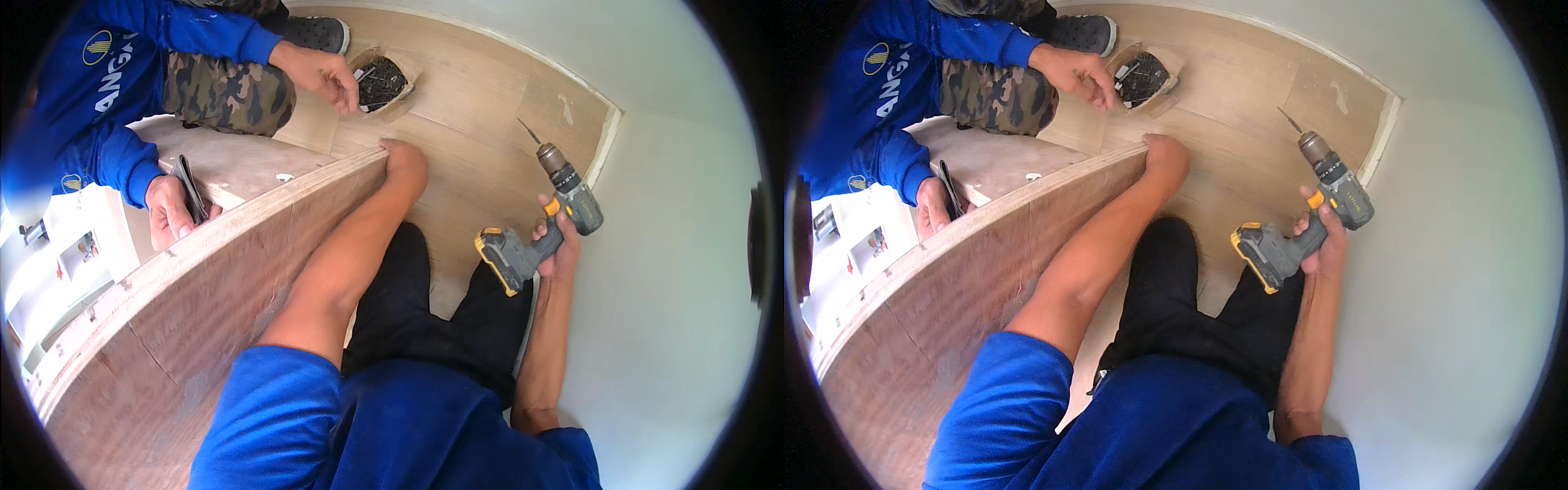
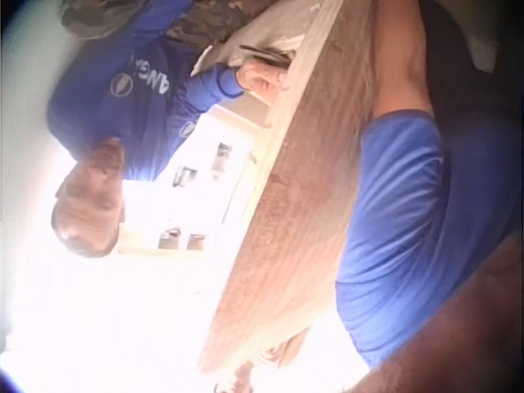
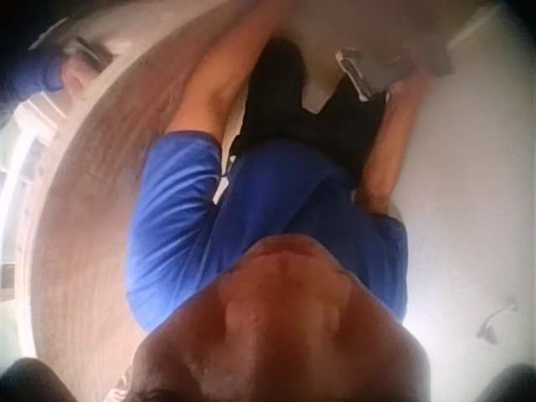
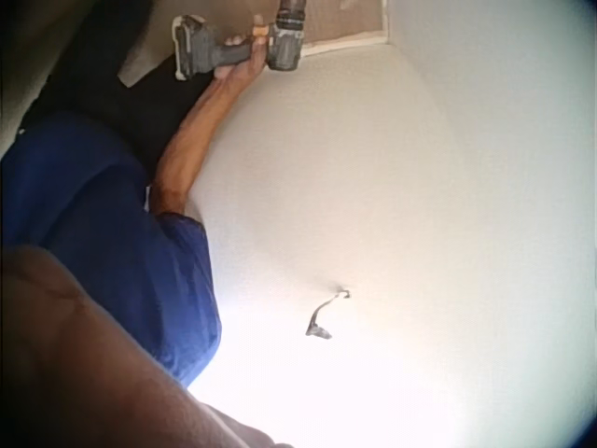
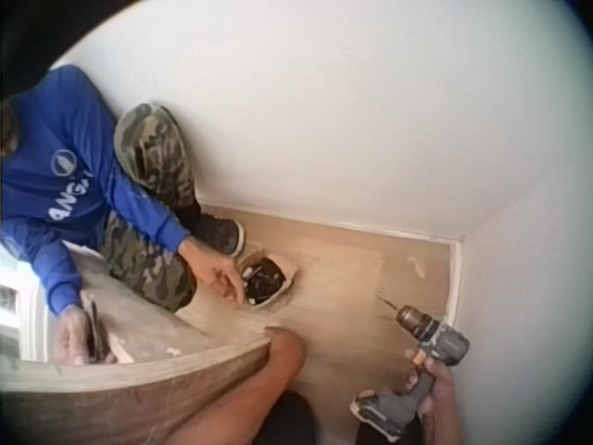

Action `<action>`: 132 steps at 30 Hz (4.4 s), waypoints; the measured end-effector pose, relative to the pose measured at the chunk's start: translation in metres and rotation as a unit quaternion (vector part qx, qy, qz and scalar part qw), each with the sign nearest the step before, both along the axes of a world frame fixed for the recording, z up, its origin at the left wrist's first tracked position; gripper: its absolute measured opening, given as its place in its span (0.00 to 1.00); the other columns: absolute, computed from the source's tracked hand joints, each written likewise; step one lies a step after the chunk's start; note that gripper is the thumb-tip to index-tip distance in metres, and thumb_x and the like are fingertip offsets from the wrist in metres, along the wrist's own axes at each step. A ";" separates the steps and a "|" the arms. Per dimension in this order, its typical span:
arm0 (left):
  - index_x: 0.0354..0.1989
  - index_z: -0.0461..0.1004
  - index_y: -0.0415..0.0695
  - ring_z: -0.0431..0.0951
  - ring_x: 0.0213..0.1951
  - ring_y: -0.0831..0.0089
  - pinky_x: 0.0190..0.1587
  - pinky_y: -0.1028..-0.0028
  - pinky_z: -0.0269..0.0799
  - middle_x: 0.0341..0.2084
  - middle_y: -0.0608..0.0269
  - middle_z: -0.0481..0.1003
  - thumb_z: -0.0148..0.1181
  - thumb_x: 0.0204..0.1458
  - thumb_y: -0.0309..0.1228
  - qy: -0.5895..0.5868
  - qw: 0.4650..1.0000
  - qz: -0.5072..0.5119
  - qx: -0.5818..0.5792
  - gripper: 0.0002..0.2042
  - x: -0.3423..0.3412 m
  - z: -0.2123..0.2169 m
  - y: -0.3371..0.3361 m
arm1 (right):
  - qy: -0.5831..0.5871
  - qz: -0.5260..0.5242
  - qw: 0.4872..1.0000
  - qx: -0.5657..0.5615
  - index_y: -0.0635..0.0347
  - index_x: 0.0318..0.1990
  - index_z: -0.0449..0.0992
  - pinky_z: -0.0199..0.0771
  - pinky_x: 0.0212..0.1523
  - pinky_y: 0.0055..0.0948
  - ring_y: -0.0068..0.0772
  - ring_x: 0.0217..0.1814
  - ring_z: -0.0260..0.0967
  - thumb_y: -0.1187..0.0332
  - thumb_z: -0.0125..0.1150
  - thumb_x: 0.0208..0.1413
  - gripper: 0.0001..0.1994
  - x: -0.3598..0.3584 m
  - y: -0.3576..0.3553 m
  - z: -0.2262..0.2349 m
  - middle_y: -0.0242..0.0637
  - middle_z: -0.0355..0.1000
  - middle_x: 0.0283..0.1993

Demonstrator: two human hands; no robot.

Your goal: The person uses a cordless drill to fasten wooden planks into a shelving unit while two others assist by holding the pieces in place. The person positions the planks, drills screws, and occasionally uses a hammer to adjust the fit.

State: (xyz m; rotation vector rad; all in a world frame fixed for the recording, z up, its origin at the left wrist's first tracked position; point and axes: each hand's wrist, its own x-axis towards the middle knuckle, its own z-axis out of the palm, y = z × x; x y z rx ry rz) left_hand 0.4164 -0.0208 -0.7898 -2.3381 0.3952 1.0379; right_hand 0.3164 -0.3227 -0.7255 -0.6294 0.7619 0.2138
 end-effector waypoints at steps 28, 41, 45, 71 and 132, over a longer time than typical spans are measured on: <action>0.55 0.83 0.47 0.80 0.55 0.55 0.48 0.42 0.79 0.54 0.57 0.82 0.63 0.59 0.35 0.109 0.990 0.012 0.089 0.17 0.010 -0.019 0.003 | 0.015 0.035 0.999 0.022 0.61 0.63 0.66 0.79 0.30 0.31 0.30 0.29 0.73 0.68 0.65 0.61 0.25 -0.001 -0.006 0.000 0.55 0.77 0.56; 0.57 0.82 0.46 0.78 0.58 0.52 0.52 0.42 0.76 0.56 0.53 0.79 0.68 0.54 0.33 0.146 0.981 0.031 0.122 0.20 0.028 -0.006 -0.027 | 0.029 0.040 0.998 0.047 0.62 0.63 0.67 0.76 0.29 0.31 0.30 0.29 0.72 0.70 0.64 0.60 0.24 0.003 -0.008 0.009 0.54 0.78 0.55; 0.55 0.83 0.47 0.80 0.56 0.53 0.50 0.41 0.77 0.54 0.55 0.81 0.63 0.58 0.35 0.085 0.989 0.018 0.118 0.17 0.019 -0.011 -0.023 | 0.017 0.043 0.998 0.052 0.61 0.63 0.67 0.77 0.29 0.31 0.30 0.29 0.72 0.70 0.64 0.60 0.24 0.001 -0.011 0.002 0.55 0.77 0.55; 0.62 0.75 0.35 0.69 0.67 0.43 0.69 0.40 0.55 0.63 0.39 0.73 0.47 0.66 0.37 0.017 0.998 -0.049 0.030 0.23 -0.011 0.000 -0.029 | -0.016 0.055 0.994 0.089 0.62 0.71 0.59 0.80 0.30 0.28 0.26 0.29 0.74 0.70 0.64 0.62 0.32 -0.002 -0.014 -0.008 0.63 0.68 0.68; 0.77 0.42 0.26 0.46 0.75 0.22 0.76 0.43 0.46 0.73 0.11 0.36 0.63 0.54 0.41 0.257 0.939 0.202 -0.109 0.50 -0.096 0.004 -0.062 | -0.008 0.115 0.989 0.090 0.66 0.63 0.68 0.81 0.29 0.30 0.29 0.27 0.75 0.72 0.65 0.59 0.25 0.008 -0.027 -0.011 0.62 0.76 0.60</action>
